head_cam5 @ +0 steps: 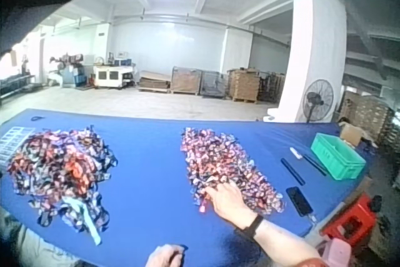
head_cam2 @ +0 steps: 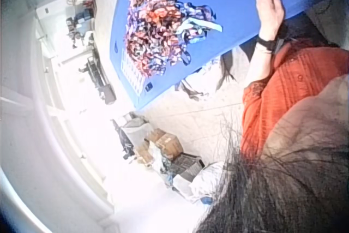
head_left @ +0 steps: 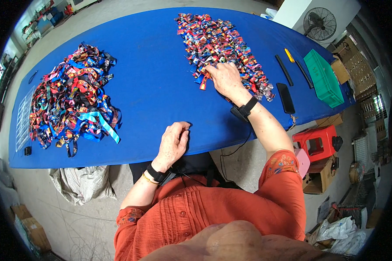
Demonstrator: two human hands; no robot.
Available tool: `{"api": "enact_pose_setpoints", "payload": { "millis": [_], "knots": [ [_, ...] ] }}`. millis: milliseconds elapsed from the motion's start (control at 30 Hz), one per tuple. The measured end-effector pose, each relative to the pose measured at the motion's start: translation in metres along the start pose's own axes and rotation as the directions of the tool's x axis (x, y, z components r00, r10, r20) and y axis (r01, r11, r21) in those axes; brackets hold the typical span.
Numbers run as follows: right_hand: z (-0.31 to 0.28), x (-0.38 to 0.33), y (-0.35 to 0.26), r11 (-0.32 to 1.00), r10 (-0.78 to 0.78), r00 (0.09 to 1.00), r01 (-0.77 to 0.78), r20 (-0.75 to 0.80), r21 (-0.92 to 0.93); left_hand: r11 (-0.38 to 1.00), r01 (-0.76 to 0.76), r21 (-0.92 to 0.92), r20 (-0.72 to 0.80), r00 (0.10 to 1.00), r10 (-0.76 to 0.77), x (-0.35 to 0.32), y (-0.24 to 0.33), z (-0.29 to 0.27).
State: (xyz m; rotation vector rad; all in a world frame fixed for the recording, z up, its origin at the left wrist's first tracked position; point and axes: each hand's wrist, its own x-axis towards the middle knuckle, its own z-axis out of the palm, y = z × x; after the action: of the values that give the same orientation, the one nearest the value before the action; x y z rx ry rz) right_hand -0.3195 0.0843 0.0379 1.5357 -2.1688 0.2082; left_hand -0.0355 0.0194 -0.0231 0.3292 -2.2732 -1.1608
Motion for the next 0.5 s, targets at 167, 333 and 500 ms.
{"api": "enact_pose_setpoints", "payload": {
  "millis": [167,333,500],
  "knots": [
    [-0.002,-0.001,-0.001,1.000,0.002,1.000,-0.002,0.017,0.005,1.000,0.013,0.007,0.010,1.000,-0.013,0.001,0.000,0.000],
    [-0.021,-0.011,-0.015,0.994,-0.029,0.999,0.032,-0.024,0.105,1.000,-0.004,0.005,0.004,1.000,0.004,0.000,0.000,0.001],
    [-0.030,-0.054,-0.062,0.884,-0.178,0.983,0.183,-0.051,0.430,1.000,0.003,-0.003,-0.001,1.000,-0.003,-0.002,0.002,0.000]
  ]
}}
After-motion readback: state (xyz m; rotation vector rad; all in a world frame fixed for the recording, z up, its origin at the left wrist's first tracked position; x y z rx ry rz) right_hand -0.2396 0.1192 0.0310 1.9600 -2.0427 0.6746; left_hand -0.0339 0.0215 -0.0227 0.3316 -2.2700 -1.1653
